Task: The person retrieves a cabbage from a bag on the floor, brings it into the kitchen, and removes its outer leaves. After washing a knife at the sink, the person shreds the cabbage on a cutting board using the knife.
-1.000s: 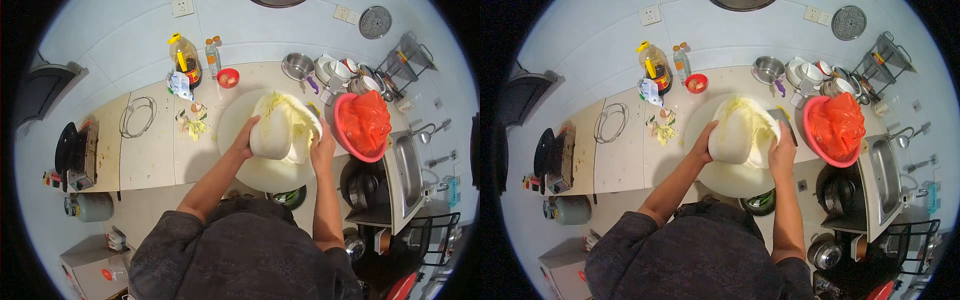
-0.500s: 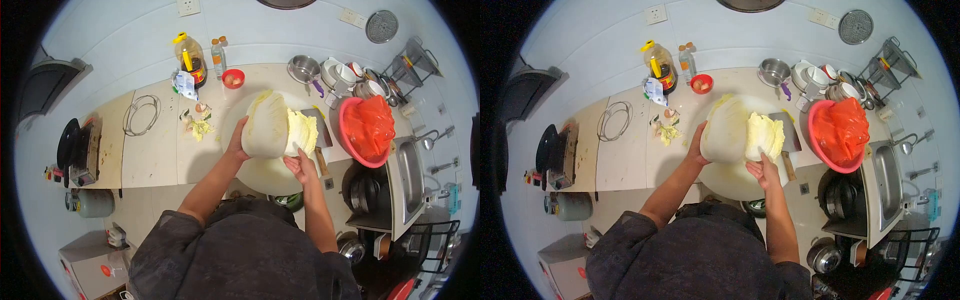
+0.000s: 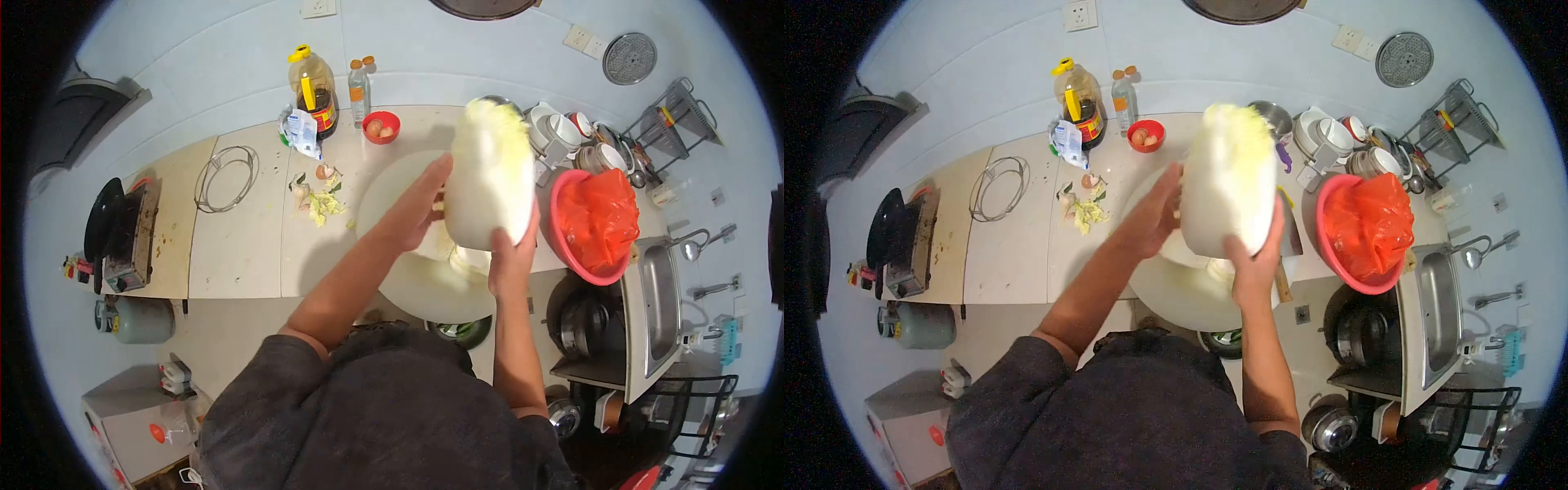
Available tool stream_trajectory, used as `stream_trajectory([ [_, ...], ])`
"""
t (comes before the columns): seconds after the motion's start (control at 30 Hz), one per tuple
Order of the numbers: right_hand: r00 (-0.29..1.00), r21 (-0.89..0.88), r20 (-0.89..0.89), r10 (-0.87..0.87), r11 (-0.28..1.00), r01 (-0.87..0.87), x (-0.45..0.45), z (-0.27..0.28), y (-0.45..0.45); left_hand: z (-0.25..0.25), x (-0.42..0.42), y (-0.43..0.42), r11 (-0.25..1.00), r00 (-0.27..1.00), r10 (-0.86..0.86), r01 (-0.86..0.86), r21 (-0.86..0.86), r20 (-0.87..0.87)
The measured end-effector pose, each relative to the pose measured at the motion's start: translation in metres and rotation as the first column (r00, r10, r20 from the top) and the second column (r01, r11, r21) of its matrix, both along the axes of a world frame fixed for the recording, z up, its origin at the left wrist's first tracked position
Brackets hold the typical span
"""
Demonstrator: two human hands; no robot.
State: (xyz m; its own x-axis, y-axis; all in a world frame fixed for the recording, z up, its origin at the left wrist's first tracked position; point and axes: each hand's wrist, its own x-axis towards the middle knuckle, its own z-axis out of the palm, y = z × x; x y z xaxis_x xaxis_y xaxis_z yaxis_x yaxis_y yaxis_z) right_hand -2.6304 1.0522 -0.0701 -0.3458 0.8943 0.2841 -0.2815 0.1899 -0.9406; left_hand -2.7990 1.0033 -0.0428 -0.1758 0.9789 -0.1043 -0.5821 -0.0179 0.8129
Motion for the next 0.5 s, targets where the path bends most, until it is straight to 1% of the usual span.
stream_trajectory([
  [0.03,0.976,-0.153,-0.214,0.036,0.986,-0.07,-0.001,0.016,-0.008,0.003,-0.002,0.001,1.0,0.999,0.014,-0.013,0.024,-0.037],
  [0.1,0.884,-0.275,-0.445,0.142,0.918,-0.286,0.006,0.027,-0.006,0.008,-0.006,0.005,0.996,0.992,0.046,-0.037,0.076,-0.118],
  [0.13,0.81,-0.31,-0.56,0.175,0.863,-0.4,0.008,0.03,-0.005,0.001,0.0,0.01,0.997,0.998,-0.006,0.001,0.081,0.062],
  [0.17,0.784,-0.361,-0.591,0.193,0.805,-0.471,0.009,0.026,-0.003,-0.013,0.01,0.018,0.995,0.969,-0.06,0.039,0.092,0.239],
  [0.2,0.83,-0.386,-0.53,0.174,0.822,-0.419,0.008,0.014,-0.001,-0.025,0.015,0.024,0.991,0.906,-0.114,0.074,0.111,0.408],
  [0.23,0.874,-0.41,-0.462,0.152,0.837,-0.363,0.007,-0.001,0.0,-0.029,0.018,0.022,0.966,0.859,-0.189,0.076,0.247,0.476],
  [0.27,0.912,-0.429,-0.388,0.131,0.851,-0.304,0.007,-0.006,0.0,-0.033,0.02,0.021,0.966,0.844,-0.191,0.072,0.248,0.501],
  [0.3,0.959,-0.401,-0.242,0.146,0.885,-0.236,0.01,-0.008,0.0,-0.037,0.021,0.019,0.966,0.828,-0.192,0.066,0.248,0.526],
  [0.33,0.982,-0.399,-0.136,0.133,0.9,-0.177,0.011,-0.004,0.002,-0.04,0.02,0.021,0.966,0.814,-0.196,0.064,0.25,0.547],
  [0.4,0.992,-0.391,0.081,0.094,0.919,-0.055,0.015,0.002,-0.003,-0.05,0.019,0.023,0.98,0.849,-0.129,0.03,0.197,0.512],
  [0.43,0.996,-0.403,0.062,0.064,0.915,-0.034,0.012,0.004,-0.005,-0.055,0.018,0.024,0.985,0.866,-0.095,0.012,0.169,0.49],
  [0.47,0.975,-0.216,0.221,0.026,0.976,0.023,0.011,0.0,-0.008,-0.06,0.018,0.024,0.99,0.883,-0.07,0.005,0.139,0.464],
  [0.5,0.931,-0.011,0.364,-0.042,0.999,0.05,0.01,-0.006,-0.01,-0.064,0.018,0.025,0.994,0.899,-0.046,-0.003,0.111,0.436],
])
